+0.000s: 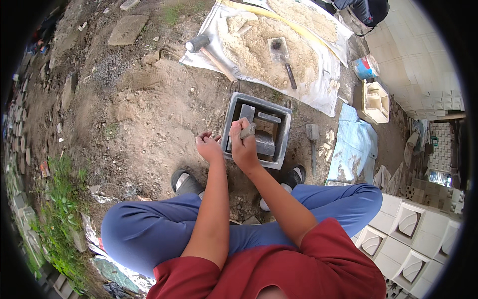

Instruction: The person cleans the interior grooves of a square construction mold and fills it with pieces of material.

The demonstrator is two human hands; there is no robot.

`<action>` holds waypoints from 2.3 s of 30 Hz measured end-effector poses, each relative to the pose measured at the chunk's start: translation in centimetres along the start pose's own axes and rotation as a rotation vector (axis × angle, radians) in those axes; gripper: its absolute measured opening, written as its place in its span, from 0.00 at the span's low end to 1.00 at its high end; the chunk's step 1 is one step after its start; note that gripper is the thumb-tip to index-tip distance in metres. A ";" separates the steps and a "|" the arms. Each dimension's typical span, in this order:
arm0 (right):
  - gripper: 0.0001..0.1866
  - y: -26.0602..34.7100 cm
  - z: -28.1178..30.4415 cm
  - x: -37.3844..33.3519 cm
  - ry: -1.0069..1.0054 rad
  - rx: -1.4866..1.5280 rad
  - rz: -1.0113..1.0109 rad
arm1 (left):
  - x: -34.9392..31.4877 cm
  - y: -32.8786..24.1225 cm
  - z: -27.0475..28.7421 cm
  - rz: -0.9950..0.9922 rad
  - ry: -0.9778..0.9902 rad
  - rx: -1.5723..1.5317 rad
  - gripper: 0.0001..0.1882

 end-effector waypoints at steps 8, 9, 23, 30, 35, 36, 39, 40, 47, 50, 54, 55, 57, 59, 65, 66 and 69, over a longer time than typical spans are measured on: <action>0.15 2.8 0.5 1.3 0.041 0.023 -0.025 | 0.9 0.9 0.5 -0.060 -0.043 0.026 0.10; 0.15 1.3 0.8 1.0 0.029 0.018 -0.022 | 0.7 1.0 0.2 -0.045 -0.046 0.052 0.10; 0.15 1.9 0.2 3.7 0.053 0.024 -0.120 | 0.4 -1.2 1.3 -0.046 -0.186 0.269 0.11; 0.16 -0.8 0.2 2.6 0.027 0.023 -0.073 | -1.8 -2.0 0.0 0.025 -0.220 0.394 0.11; 0.16 0.7 -0.4 1.2 0.114 0.056 -0.112 | -0.5 -1.3 1.3 -0.109 -0.333 0.491 0.13; 0.17 -1.5 0.5 0.3 0.102 0.116 -0.086 | -1.8 -1.4 0.2 -0.085 -0.292 0.549 0.13; 0.18 0.4 2.0 2.6 0.405 0.133 -0.062 | -1.8 -2.3 0.5 -0.136 -0.279 0.624 0.15; 0.24 0.8 3.0 3.8 0.501 0.112 -0.057 | -2.0 -2.5 0.2 -0.198 -0.260 0.647 0.17; 0.39 0.7 5.1 5.5 0.721 0.654 0.053 | -2.4 -3.2 -0.7 -0.233 -0.358 0.709 0.26; 0.46 2.0 4.8 5.5 0.701 0.634 0.060 | -1.8 -3.1 0.2 -0.326 -0.263 0.835 0.28; 0.44 4.3 4.7 7.0 0.555 0.674 0.075 | -2.2 -3.8 -0.3 -0.288 -0.167 0.879 0.28; 0.43 4.9 4.4 7.5 0.535 0.638 0.065 | -2.1 -3.8 0.0 -0.283 -0.194 0.880 0.28; 0.42 4.9 3.9 7.9 0.550 0.640 0.094 | -2.3 -3.6 0.6 -0.242 -0.247 0.845 0.28; 0.41 3.4 3.7 8.8 0.550 0.628 0.136 | -2.6 -3.7 -0.2 -0.214 -0.277 0.806 0.28; 0.39 1.3 2.3 10.5 0.557 0.564 0.057 | -2.8 -4.1 -0.5 -0.147 -0.288 0.934 0.27; 0.38 1.7 3.0 10.7 0.555 0.671 0.069 | -2.7 -4.3 -0.4 -0.144 -0.297 0.929 0.27; 0.38 3.2 4.5 11.9 0.508 0.782 0.068 | -3.1 -4.1 -0.2 -0.226 -0.360 0.892 0.26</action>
Point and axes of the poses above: each hand's wrist, its own x-axis towards the middle knuckle, its own z-axis out of the back of the hand, y = z × x, the point moved 1 cm from there along x, towards the middle knuckle, and after that the axes turned 11 degrees about z, right-handed, at the moved point
